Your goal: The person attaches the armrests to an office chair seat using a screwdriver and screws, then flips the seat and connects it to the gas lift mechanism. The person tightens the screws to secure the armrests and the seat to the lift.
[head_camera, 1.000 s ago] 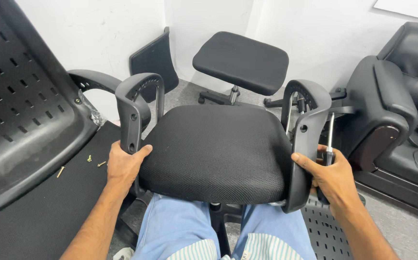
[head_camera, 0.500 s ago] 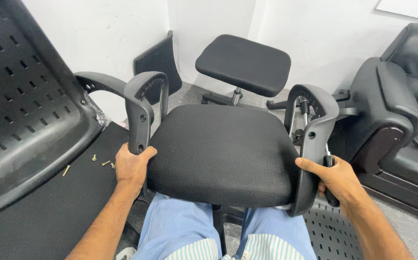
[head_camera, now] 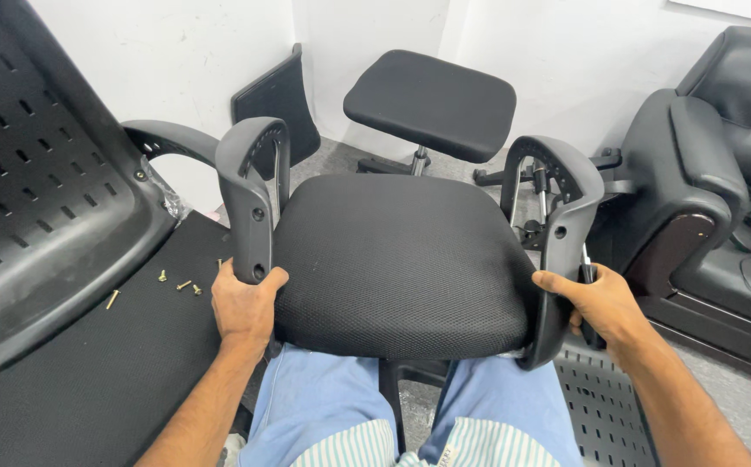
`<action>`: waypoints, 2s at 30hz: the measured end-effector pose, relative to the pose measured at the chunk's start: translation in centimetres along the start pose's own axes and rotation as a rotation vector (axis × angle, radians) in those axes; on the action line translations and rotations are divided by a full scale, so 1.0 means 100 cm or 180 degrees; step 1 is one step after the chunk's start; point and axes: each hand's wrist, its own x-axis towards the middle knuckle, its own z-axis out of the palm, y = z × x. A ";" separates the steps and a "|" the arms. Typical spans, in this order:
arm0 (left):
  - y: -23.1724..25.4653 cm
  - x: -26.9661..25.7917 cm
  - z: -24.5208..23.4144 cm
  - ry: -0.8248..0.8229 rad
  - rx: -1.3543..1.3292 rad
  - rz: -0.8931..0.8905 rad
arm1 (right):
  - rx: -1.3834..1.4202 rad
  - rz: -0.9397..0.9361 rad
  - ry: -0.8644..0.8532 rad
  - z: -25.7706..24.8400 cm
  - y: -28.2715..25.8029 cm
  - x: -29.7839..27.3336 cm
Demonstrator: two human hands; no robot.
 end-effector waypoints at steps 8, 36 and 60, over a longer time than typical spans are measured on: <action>-0.001 -0.004 -0.004 0.0050 0.0044 -0.0066 | 0.0179 -0.0185 -0.0079 0.004 -0.007 -0.004; 0.002 -0.015 0.034 -0.0017 0.0343 0.0082 | 0.0403 -0.0005 -0.0016 -0.023 0.037 0.002; 0.028 0.013 0.125 -0.0833 0.0256 0.0344 | 0.0785 0.0378 0.0484 -0.056 0.090 0.019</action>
